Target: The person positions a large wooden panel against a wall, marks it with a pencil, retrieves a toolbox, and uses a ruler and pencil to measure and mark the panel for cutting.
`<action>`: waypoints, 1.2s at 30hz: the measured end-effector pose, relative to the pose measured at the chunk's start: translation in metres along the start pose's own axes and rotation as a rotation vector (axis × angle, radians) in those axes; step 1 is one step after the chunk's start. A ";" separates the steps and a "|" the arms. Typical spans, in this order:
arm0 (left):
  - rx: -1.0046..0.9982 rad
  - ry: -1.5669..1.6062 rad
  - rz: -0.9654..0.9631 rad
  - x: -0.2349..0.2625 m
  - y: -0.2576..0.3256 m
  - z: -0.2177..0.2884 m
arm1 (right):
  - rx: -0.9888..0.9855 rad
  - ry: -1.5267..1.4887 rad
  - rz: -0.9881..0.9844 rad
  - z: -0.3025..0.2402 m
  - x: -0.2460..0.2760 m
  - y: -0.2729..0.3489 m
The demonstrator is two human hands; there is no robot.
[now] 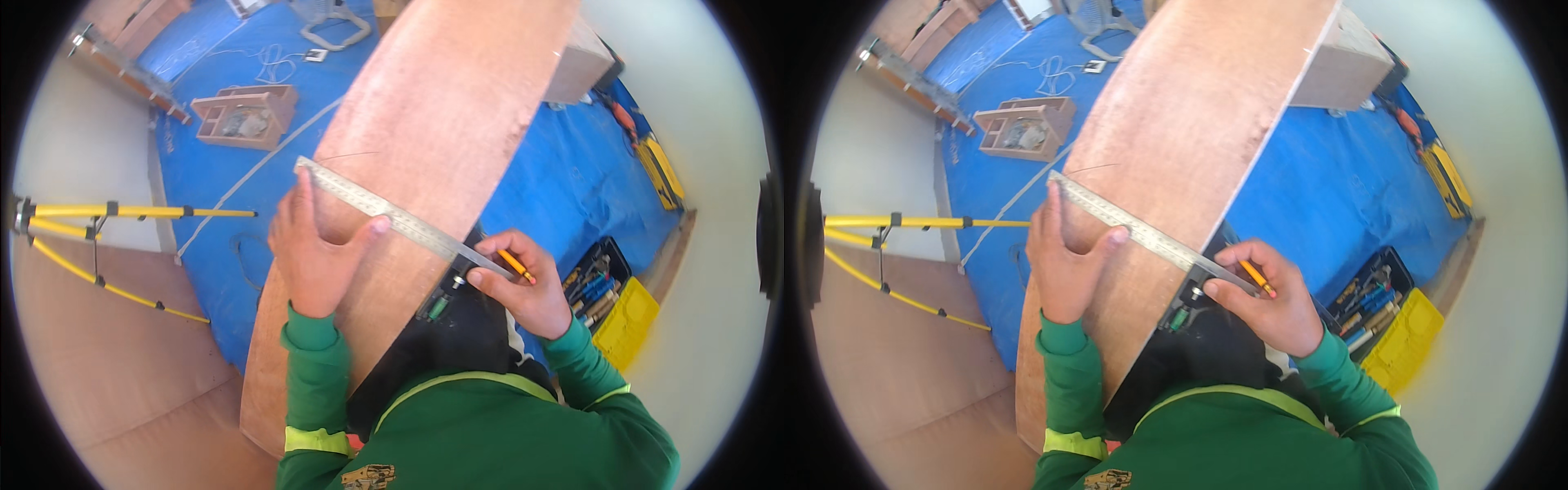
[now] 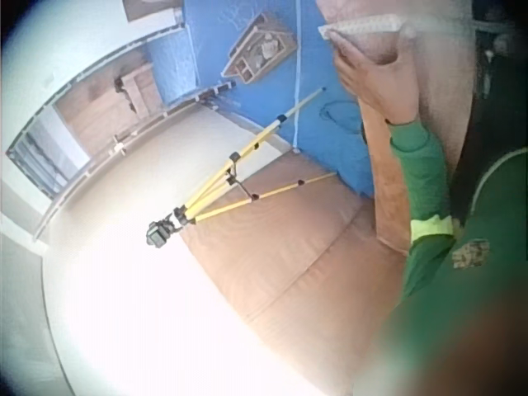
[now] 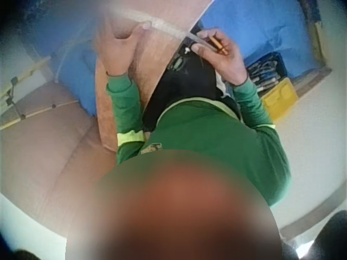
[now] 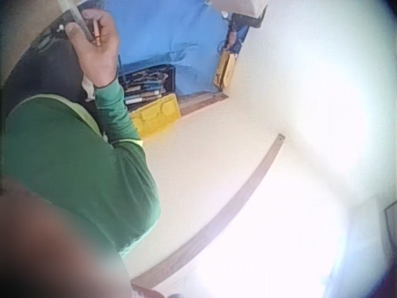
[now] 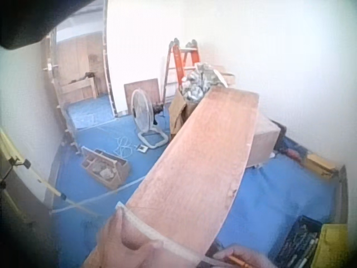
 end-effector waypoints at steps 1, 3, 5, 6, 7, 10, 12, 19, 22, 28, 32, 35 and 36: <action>0.004 0.010 -0.011 -0.002 0.000 0.001 | 0.024 -0.003 -0.022 -0.002 0.000 0.000; -0.008 0.076 0.004 -0.001 -0.001 0.002 | -0.008 0.016 -0.050 0.001 0.003 0.001; -0.015 0.062 0.003 0.000 -0.001 0.003 | -0.023 0.043 -0.069 0.003 0.004 0.002; -0.017 0.094 0.003 0.000 -0.001 0.003 | 0.006 0.049 -0.049 -0.001 0.006 0.003; -0.015 0.062 -0.003 0.000 -0.001 0.003 | 0.043 0.061 -0.032 -0.006 0.008 0.004; -0.012 0.091 -0.007 -0.001 -0.002 0.003 | 0.101 0.057 0.040 -0.028 0.023 0.003; -0.013 0.181 0.002 -0.001 -0.002 0.002 | 0.166 0.118 0.100 -0.051 0.034 0.000; -0.009 -0.003 0.016 0.002 -0.001 0.000 | 0.518 0.459 -0.398 -0.110 -0.061 -0.060; -0.016 -0.005 0.026 0.004 0.000 0.002 | 0.612 0.609 -0.565 -0.102 -0.118 -0.106; -0.015 0.022 0.039 0.004 0.001 0.000 | 0.712 0.838 -0.647 -0.074 -0.187 -0.153; -0.020 0.025 0.055 0.005 0.001 -0.001 | 0.735 0.820 -0.693 -0.069 -0.193 -0.154; -0.005 0.007 0.040 0.003 0.002 0.000 | 0.742 0.867 -0.657 -0.068 -0.192 -0.159; -0.005 0.000 0.047 0.004 0.002 0.000 | 0.748 0.864 -0.649 -0.070 -0.193 -0.160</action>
Point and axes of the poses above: each hand's wrist, its own y-axis away from the middle knuckle, its own x-axis out of the back of the hand, z = x × y, the point moved 10 cm from there along -y, towards the middle knuckle, and after that the axes turned 15 degrees about -y, right-handed, at the moved point
